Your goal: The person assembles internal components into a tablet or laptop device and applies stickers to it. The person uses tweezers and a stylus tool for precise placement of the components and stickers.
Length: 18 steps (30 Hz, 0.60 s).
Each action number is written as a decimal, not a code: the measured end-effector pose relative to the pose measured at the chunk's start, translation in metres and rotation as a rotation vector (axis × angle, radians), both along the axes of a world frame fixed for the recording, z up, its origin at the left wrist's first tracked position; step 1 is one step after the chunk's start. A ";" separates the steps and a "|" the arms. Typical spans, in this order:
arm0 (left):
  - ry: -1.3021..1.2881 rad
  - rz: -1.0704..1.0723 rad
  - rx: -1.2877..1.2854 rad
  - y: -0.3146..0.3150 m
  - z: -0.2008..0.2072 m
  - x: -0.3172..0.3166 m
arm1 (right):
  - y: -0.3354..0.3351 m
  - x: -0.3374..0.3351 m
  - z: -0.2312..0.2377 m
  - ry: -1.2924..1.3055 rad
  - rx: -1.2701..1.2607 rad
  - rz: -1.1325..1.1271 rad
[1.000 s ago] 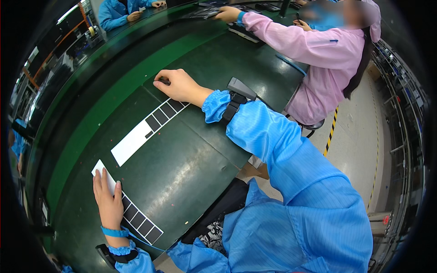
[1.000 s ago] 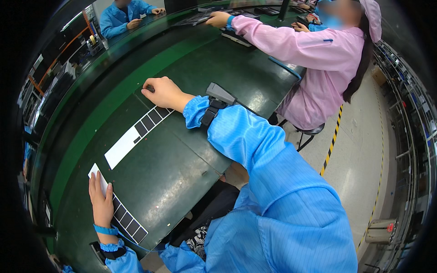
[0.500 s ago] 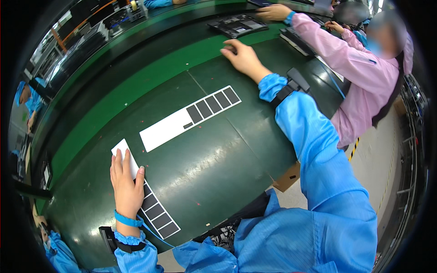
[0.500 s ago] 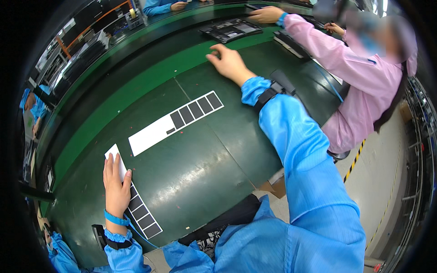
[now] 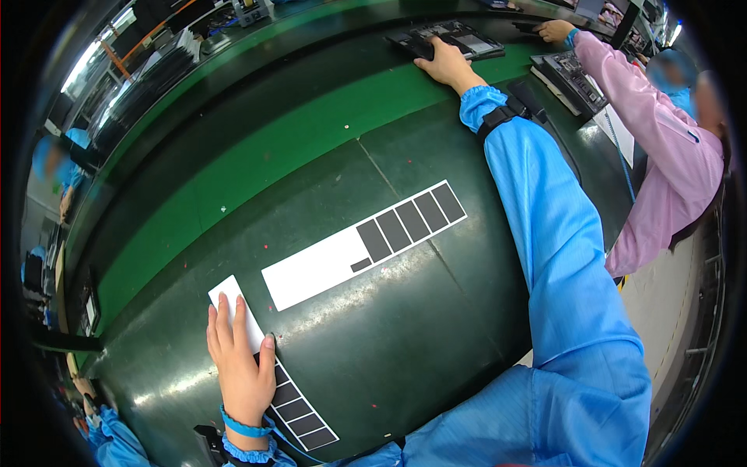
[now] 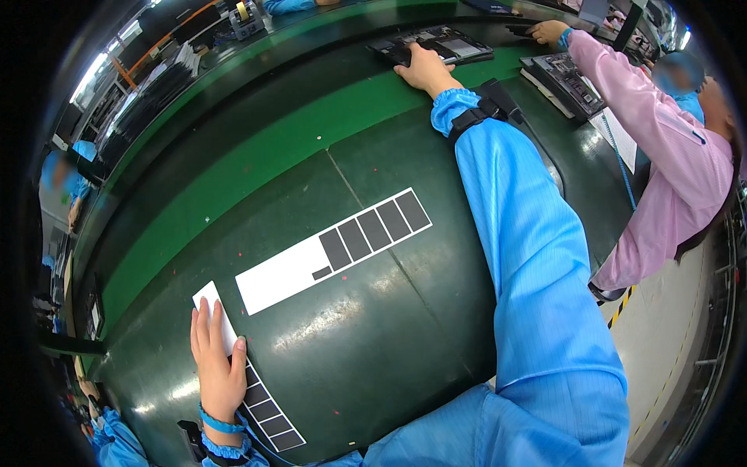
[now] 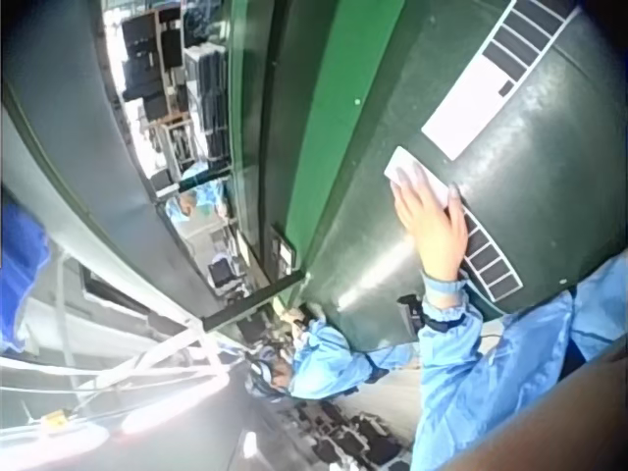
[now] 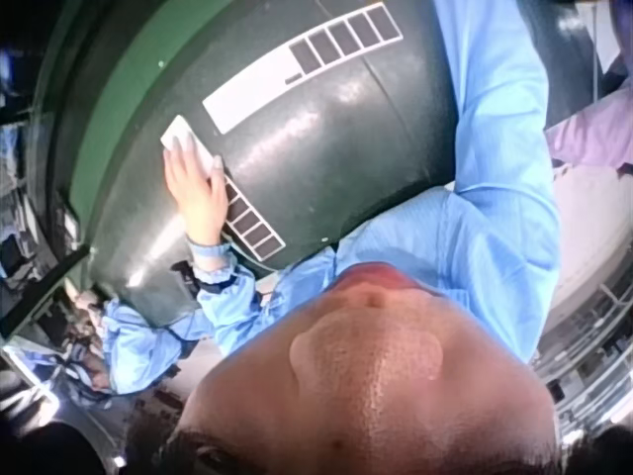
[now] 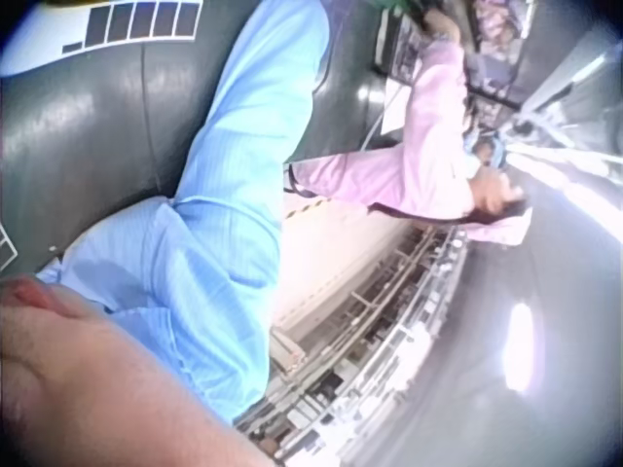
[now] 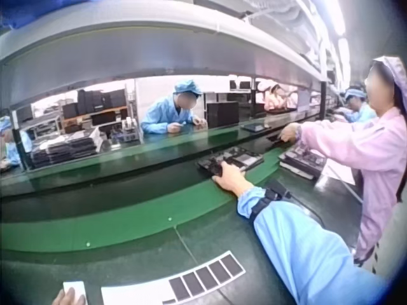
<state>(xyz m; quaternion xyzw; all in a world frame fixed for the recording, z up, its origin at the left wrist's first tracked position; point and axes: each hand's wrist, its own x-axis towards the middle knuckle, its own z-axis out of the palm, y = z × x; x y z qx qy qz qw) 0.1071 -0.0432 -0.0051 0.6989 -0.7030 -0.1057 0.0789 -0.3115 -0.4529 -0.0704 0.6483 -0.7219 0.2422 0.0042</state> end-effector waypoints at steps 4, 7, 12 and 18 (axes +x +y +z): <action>0.039 -0.002 -0.020 0.000 -0.004 0.003 | 0.001 -0.012 0.001 -0.051 -0.090 0.113; 0.064 -0.035 -0.044 -0.001 -0.006 0.003 | 0.028 -0.020 0.015 -0.101 -0.185 0.151; 0.050 -0.050 -0.081 0.004 -0.010 0.011 | 0.084 -0.020 0.040 -0.298 -0.231 0.281; 0.037 -0.084 -0.123 0.003 -0.015 0.013 | 0.175 -0.045 0.073 -0.472 -0.129 0.428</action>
